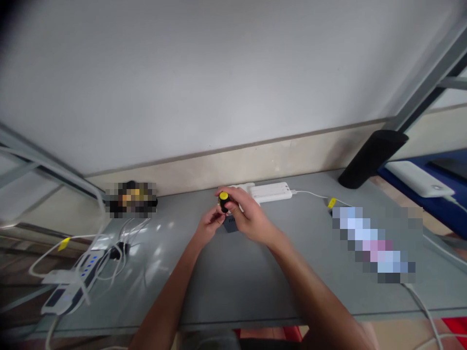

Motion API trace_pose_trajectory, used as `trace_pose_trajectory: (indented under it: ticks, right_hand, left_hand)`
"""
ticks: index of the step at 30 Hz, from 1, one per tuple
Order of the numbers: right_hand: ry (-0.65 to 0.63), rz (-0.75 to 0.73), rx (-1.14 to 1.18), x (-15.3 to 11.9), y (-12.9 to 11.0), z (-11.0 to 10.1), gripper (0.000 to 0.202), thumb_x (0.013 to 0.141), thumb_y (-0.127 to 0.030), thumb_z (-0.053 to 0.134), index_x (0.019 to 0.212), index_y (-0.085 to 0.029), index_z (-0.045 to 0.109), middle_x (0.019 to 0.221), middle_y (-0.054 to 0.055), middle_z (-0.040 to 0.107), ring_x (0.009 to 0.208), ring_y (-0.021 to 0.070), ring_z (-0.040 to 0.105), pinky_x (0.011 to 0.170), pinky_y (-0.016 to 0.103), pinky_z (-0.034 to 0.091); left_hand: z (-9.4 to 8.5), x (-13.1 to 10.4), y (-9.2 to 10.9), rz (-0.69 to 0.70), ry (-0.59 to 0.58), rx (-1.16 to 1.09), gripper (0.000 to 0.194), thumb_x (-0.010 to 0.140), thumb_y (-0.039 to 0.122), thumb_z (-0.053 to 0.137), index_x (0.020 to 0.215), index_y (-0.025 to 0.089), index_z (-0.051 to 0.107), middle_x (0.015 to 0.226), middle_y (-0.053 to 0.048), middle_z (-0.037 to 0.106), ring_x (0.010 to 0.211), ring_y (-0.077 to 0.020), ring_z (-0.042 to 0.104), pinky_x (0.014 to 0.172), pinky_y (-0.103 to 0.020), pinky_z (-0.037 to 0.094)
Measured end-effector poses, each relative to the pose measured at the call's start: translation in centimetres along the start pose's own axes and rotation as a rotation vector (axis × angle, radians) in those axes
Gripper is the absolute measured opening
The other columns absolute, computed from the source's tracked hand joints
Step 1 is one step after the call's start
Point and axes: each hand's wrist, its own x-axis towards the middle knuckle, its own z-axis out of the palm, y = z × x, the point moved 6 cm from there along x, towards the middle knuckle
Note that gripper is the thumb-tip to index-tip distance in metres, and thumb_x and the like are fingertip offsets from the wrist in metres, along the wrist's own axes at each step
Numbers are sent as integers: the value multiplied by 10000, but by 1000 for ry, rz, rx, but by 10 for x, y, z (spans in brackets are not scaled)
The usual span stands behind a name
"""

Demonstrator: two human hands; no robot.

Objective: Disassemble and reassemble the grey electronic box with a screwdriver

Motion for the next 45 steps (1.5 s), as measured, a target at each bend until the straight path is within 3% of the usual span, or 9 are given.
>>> trace_pose_trajectory:
  ticks: [5,8,12,17,24,28,33,41,45]
  right_hand:
    - [85,23,-35,-2,6,4,291,1042,-406,492,1282,-272,584,1135,86,640,959,209,608,904,394,491]
    - [250,31,-46,-1,15,-4,251,984,-390,606,1200,-263,585,1004,42,620,846,174,575,795,343,486]
    - [506,101,-4,-3,38,-23,249,912,-386,702,1006,-256,512,780,-44,471,647,114,436,595,257,390]
    - [685,247,118,-8,76,-45,328,884,-497,702,944,-256,488,643,-90,363,546,94,342,500,231,300]
    - [951,479,301,-34,121,-70,400,773,-580,720,923,-225,609,691,-64,494,555,79,433,510,214,356]
    - [949,546,272,-54,134,-76,443,794,-609,637,987,-213,684,745,-17,604,569,95,471,496,230,316]
    - [899,573,202,-73,142,-70,493,800,-638,599,1038,-216,687,750,-16,585,623,122,498,557,248,377]
    - [706,556,127,-78,131,-53,520,810,-635,641,1116,-218,693,600,-76,428,542,115,381,514,247,308]
    - [692,564,93,-87,126,-54,547,832,-665,607,1130,-211,671,597,-81,422,543,122,396,510,243,320]
  left_hand:
    - [1,-2,4,4,-2,-9,341,923,513,648,823,197,568,878,-25,589,831,-178,527,792,-301,415]
    - [1,-3,8,-6,1,3,291,935,457,631,821,193,584,839,-16,576,806,-172,519,779,-296,411]
    - [2,-2,8,-24,19,54,228,936,400,605,843,192,619,836,-22,589,805,-174,535,768,-295,417]
    - [1,-1,2,-43,68,128,197,923,373,603,852,191,633,841,-28,620,787,-169,550,755,-292,432]
    - [0,-14,14,38,120,229,263,997,413,538,939,188,661,893,-40,657,824,-176,587,785,-301,461]
    - [12,-23,26,117,67,355,247,969,394,604,1126,212,659,1077,-69,694,985,-208,638,901,-332,493]
    - [22,-28,24,178,70,468,301,963,378,618,1227,234,621,1205,-82,697,1113,-228,649,1011,-362,491]
    - [12,-24,1,64,165,403,298,972,481,606,1115,219,609,1000,-34,682,915,-187,636,894,-318,509]
    - [10,-21,-2,47,175,323,307,1000,498,558,1045,197,590,872,-6,630,803,-159,585,786,-277,476]
